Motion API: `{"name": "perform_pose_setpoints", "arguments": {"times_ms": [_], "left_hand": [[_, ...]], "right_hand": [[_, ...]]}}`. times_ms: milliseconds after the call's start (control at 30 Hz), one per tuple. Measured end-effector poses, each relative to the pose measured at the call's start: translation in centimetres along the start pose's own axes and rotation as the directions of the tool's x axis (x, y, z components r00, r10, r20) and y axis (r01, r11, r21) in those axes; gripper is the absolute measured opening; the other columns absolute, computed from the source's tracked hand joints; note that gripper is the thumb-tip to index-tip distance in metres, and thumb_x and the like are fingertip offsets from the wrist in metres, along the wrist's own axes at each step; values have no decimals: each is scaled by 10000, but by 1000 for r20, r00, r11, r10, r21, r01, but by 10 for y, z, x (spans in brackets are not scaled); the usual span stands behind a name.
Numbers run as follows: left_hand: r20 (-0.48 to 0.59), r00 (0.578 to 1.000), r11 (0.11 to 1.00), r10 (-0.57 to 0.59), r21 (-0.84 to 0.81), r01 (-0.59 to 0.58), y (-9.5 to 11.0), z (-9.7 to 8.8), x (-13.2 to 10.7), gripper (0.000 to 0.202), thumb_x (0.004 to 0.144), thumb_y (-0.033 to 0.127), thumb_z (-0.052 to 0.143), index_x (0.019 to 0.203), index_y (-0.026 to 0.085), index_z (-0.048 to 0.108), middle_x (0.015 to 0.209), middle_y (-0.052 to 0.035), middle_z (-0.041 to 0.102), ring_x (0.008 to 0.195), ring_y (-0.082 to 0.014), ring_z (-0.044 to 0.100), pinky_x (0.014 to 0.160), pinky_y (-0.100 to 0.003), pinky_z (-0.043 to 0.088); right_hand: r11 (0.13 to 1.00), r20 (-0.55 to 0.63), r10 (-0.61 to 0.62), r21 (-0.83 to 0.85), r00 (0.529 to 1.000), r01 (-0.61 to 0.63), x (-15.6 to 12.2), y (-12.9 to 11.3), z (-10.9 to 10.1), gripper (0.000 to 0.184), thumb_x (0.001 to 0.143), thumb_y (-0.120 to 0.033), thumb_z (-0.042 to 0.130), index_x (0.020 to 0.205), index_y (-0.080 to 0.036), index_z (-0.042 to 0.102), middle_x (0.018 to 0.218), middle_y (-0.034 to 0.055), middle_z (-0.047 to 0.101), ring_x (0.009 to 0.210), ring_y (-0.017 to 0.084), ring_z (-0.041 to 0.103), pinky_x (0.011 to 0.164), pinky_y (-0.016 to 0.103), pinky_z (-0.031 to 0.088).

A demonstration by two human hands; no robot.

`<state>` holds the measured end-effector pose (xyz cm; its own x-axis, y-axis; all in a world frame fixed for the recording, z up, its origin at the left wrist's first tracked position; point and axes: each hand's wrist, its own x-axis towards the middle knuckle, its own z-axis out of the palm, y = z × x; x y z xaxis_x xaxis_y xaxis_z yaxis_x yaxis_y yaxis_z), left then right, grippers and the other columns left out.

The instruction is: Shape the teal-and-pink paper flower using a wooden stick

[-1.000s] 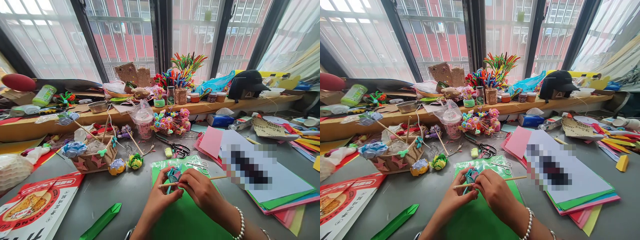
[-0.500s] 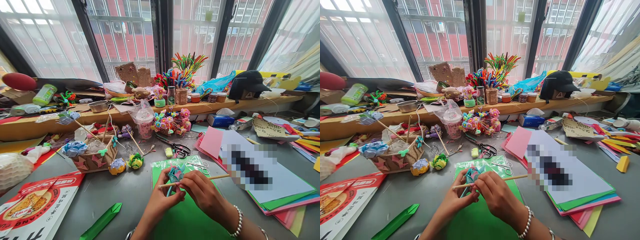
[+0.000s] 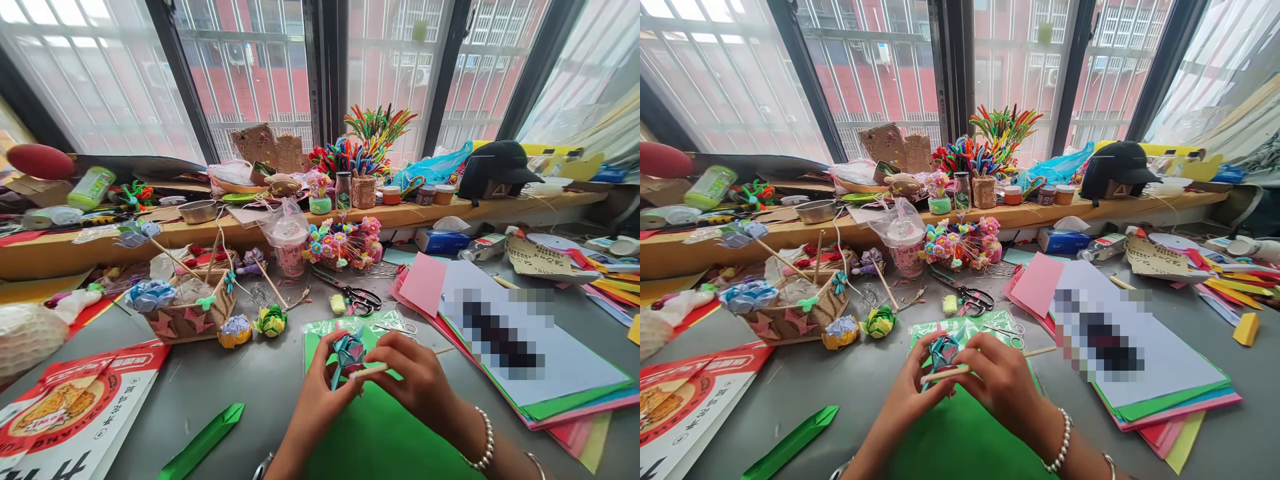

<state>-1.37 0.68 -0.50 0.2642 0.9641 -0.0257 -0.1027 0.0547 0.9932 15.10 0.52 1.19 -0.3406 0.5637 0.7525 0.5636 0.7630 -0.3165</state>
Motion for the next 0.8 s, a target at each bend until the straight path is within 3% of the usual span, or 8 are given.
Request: {"name": "perform_pose_setpoints", "arguments": {"times_ms": [133,433,667,800], "left_hand": [[-9,1000,999,19,51,-18,1,1,0,459,665,229,643,1079,243,445,941,-21,554,642,-115,537,567,-253,492],[-53,995,968,87,241,-72,-3,1,0,371,692,232,608,1048,223,502,899,-28,599,630,-130,529,554,-243,432],[-20,998,973,65,222,-59,-4,1,0,367,689,247,607,1039,217,501,733,7,577,569,-118,514,520,-224,423],[-31,999,996,23,85,-20,-1,2,-1,491,679,289,652,1127,235,460,858,-9,554,650,-111,546,616,-235,464]], "right_hand": [[1000,79,-4,-11,997,5,-1,-3,6,154,877,-207,477,828,-175,619,730,45,587,633,133,576,541,225,462],[999,80,37,-6,996,-37,-2,-5,7,188,876,-168,434,795,-176,604,714,43,582,613,137,567,532,227,454],[995,84,88,48,993,-92,-4,-4,10,168,871,-178,451,809,-175,607,733,48,579,628,139,561,545,231,463],[977,100,158,125,982,-170,-1,-5,8,172,877,-219,466,832,-177,627,737,47,573,642,146,559,559,245,470]]}}
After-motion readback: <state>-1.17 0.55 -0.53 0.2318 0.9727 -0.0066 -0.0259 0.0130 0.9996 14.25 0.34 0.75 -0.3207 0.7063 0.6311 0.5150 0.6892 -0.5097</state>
